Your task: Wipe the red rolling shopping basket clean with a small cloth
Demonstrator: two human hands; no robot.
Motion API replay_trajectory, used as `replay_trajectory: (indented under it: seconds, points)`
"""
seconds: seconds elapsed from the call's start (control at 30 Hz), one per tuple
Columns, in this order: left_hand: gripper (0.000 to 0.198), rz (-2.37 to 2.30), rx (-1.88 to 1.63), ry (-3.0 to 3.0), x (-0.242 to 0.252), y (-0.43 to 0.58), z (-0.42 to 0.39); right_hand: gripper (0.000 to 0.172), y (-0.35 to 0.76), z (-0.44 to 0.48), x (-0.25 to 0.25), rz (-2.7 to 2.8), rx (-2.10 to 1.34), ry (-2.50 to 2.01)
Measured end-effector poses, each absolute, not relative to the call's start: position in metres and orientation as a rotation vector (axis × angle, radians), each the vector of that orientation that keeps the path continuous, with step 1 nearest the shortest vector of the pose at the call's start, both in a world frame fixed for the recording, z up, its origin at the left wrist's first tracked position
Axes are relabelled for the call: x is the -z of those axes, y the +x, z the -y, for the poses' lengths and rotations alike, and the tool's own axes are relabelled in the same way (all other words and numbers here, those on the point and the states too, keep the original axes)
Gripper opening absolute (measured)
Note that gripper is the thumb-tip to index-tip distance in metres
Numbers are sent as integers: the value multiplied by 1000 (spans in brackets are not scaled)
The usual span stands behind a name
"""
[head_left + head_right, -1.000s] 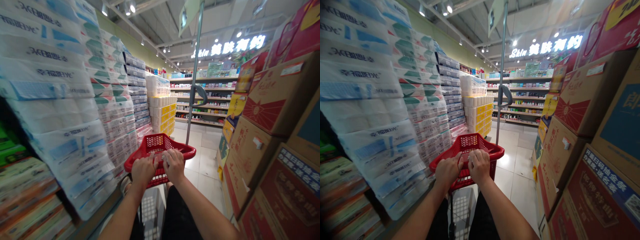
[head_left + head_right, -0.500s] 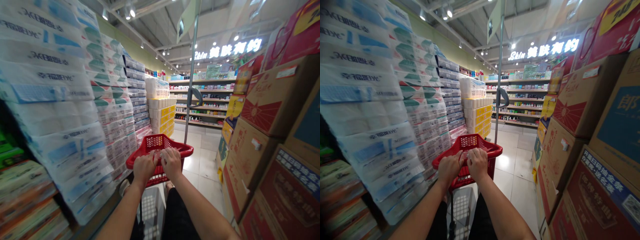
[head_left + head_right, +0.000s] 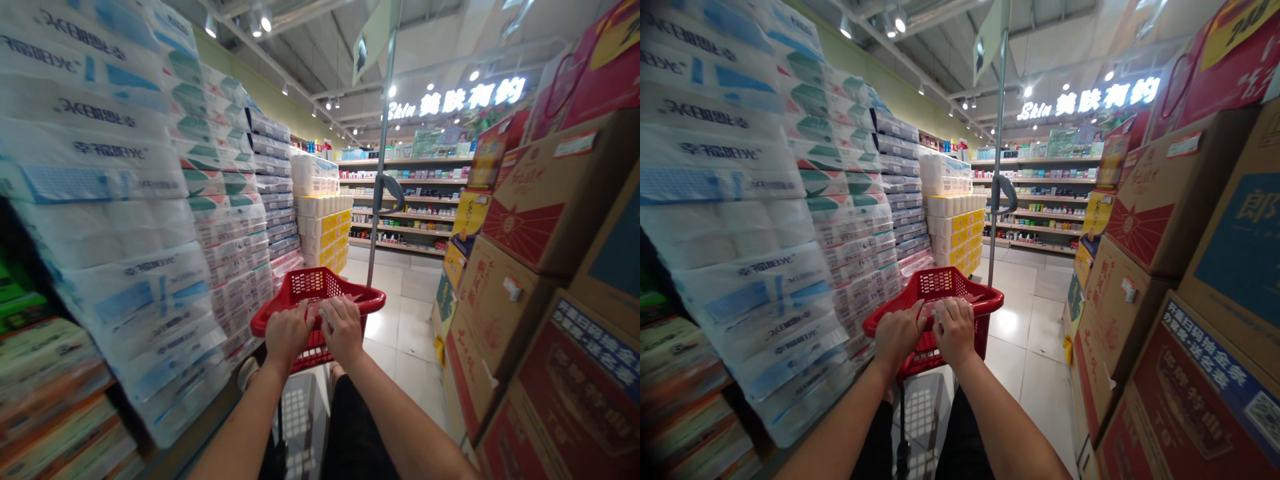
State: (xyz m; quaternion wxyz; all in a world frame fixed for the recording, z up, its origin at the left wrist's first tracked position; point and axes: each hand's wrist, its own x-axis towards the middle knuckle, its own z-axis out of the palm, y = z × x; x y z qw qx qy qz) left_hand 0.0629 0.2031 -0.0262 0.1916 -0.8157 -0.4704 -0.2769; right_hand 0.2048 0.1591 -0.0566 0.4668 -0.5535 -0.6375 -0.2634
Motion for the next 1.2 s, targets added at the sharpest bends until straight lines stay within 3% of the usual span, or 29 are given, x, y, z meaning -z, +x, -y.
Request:
replay_trajectory:
  seconds: [0.1, 0.33, 0.57, 0.83, 1.03, 1.2]
  points:
    - [53, 1327, 782, -2288, 27, 63, -203, 32, 203, -153, 62, 1534, 639, -1329]
    - [53, 1365, 756, -2290, 24, 68, -207, 11, 200, -173, 23, 1626, 498, -1543]
    - [54, 1363, 752, -2304, 23, 67, -210, 31, 200, -163, 55, 1571, 652, -1349]
    - [52, 1369, 730, -2311, 22, 69, -212, 10, 202, -178, 21, 1665, 493, -1550]
    - [54, 1334, 727, -2295, 25, 67, -213, 26, 198, -168, 48, 1596, 611, -1358]
    - [53, 1324, 723, -2307, 25, 67, -211, 20, 198, -175, 32, 1634, 505, -1531]
